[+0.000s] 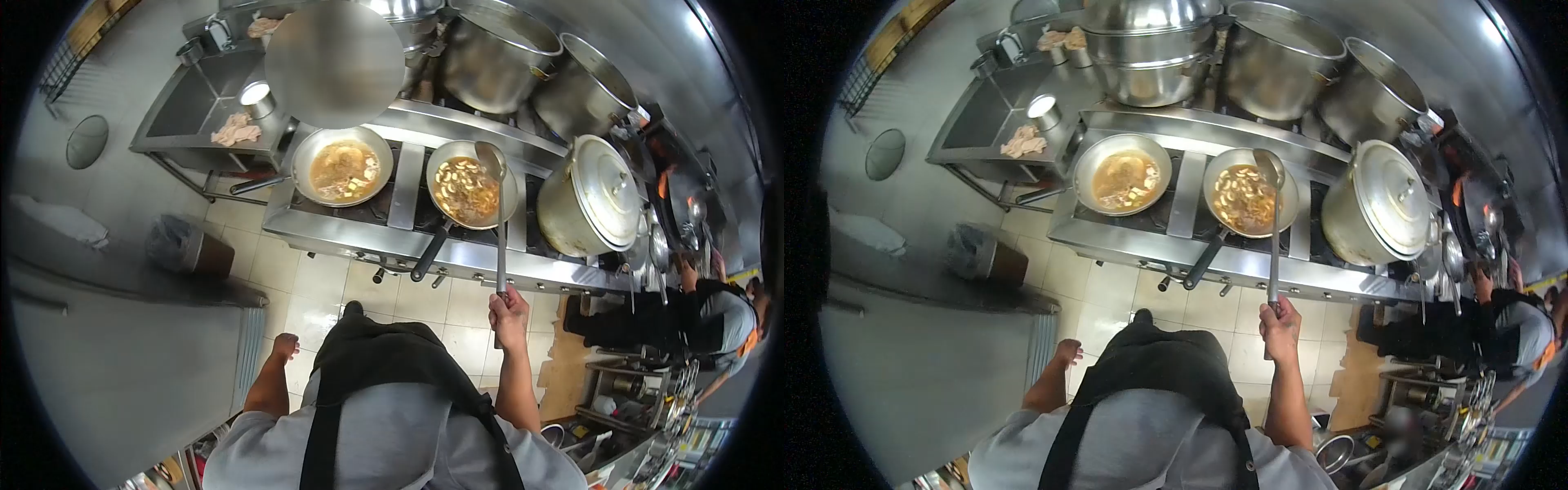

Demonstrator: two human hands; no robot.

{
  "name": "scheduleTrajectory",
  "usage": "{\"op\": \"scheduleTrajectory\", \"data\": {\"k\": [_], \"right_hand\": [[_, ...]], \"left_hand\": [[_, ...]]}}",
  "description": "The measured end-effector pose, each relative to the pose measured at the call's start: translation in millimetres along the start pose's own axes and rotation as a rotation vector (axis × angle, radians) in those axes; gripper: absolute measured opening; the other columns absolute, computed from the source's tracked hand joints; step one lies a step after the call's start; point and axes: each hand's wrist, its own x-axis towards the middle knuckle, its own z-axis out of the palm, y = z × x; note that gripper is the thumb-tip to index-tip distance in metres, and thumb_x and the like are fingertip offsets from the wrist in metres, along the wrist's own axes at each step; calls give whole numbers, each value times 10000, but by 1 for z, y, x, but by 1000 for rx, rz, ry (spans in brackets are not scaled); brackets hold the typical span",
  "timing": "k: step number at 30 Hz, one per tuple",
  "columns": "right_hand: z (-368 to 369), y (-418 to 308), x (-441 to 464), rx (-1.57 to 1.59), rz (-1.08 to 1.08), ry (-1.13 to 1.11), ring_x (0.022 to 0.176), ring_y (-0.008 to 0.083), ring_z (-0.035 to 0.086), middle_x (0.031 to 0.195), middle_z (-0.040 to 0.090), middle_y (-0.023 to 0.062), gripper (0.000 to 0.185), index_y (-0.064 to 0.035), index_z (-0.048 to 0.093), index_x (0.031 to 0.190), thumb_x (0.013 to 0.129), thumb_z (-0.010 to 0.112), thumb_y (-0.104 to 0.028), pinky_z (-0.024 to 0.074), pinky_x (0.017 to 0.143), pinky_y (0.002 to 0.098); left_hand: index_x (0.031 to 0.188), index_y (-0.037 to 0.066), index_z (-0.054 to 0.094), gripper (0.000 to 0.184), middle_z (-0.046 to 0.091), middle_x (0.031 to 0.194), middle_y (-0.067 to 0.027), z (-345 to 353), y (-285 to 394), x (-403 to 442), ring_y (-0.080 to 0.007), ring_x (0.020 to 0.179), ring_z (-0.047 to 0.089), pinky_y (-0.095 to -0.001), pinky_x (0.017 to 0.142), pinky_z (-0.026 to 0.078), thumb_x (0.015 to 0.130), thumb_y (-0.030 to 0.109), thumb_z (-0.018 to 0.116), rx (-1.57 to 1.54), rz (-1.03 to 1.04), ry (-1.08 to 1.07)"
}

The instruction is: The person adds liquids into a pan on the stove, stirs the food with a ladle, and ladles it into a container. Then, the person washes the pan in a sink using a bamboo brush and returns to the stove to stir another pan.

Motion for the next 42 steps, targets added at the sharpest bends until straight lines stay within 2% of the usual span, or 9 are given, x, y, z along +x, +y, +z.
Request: {"op": "scheduleTrajectory", "data": {"k": [2, 11, 18, 24, 31, 36, 39, 40, 42], "right_hand": [[3, -2, -2, -1, 8, 11, 437, 58, 431, 624, 490, -12, 168, 11, 555, 1011, 861, 580, -60, 326, 381, 215], [12, 12, -5, 22, 111, -67, 432, 62, 448, 639, 516, -2, 158, 18, 583, 992, 855, 586, -61, 324, 371, 212], [15, -8, -28, -164, 41, -32, 472, 49, 437, 646, 504, -16, 279, 41, 571, 1122, 863, 582, -64, 351, 430, 213], [5, 13, -28, -15, 119, -83, 477, 55, 449, 659, 520, -11, 352, 48, 548, 1181, 852, 596, -68, 357, 431, 220], [3, 20, -18, -134, 19, 67, 472, 65, 465, 658, 521, -2, 364, 54, 542, 1183, 849, 577, -85, 377, 434, 225], [6, 20, -3, -97, 49, 148, 440, 64, 443, 628, 501, -3, 80, -1, 549, 890, 845, 572, -63, 347, 400, 218], [4, 10, -9, 13, 91, 62, 428, 64, 437, 624, 502, -2, 65, -7, 553, 871, 844, 571, -62, 336, 387, 223], [-2, 14, -10, 26, 113, 29, 475, 76, 490, 632, 534, 19, 234, 46, 583, 1033, 843, 580, -90, 379, 427, 231], [-4, 11, -14, -53, 73, 28, 471, 72, 488, 633, 534, 13, 245, 45, 582, 1047, 845, 584, -94, 372, 425, 228]], "left_hand": [[1077, 68, 596, 284, 648, 875, -66, 2, -9, 0, -233, 719, 644, -418, 559, 478, 861, 242, 536, -29, -65, 24], [1074, 100, 590, 252, 642, 834, -58, -7, 3, 5, -211, 681, 637, -400, 535, 474, 869, 231, 523, -30, 0, -1], [1082, 63, 590, 266, 642, 848, -78, -7, 12, 11, -213, 642, 632, -373, 498, 465, 877, 206, 499, -92, 44, -25], [1082, 86, 599, 251, 632, 815, -65, 3, 10, -6, -208, 643, 621, -377, 513, 456, 884, 207, 503, -40, 2, -1], [1104, 90, 587, 253, 638, 832, -60, -3, 0, -11, -213, 654, 622, -411, 549, 460, 895, 208, 507, -55, -23, 7], [1113, 82, 578, 265, 640, 858, -69, -1, 0, -11, -213, 668, 623, -397, 542, 452, 900, 219, 500, -45, -15, 9], [1120, 79, 571, 270, 636, 853, -69, 0, -1, -13, -210, 670, 622, -388, 537, 449, 904, 221, 493, -38, -8, 3], [1120, 79, 569, 269, 634, 850, -69, 0, 0, -13, -208, 669, 621, -384, 537, 449, 905, 221, 491, -40, -7, -2], [1114, 82, 570, 262, 630, 844, -69, 0, 2, -11, -206, 666, 619, -379, 536, 449, 908, 221, 487, -42, -4, -5]]}}
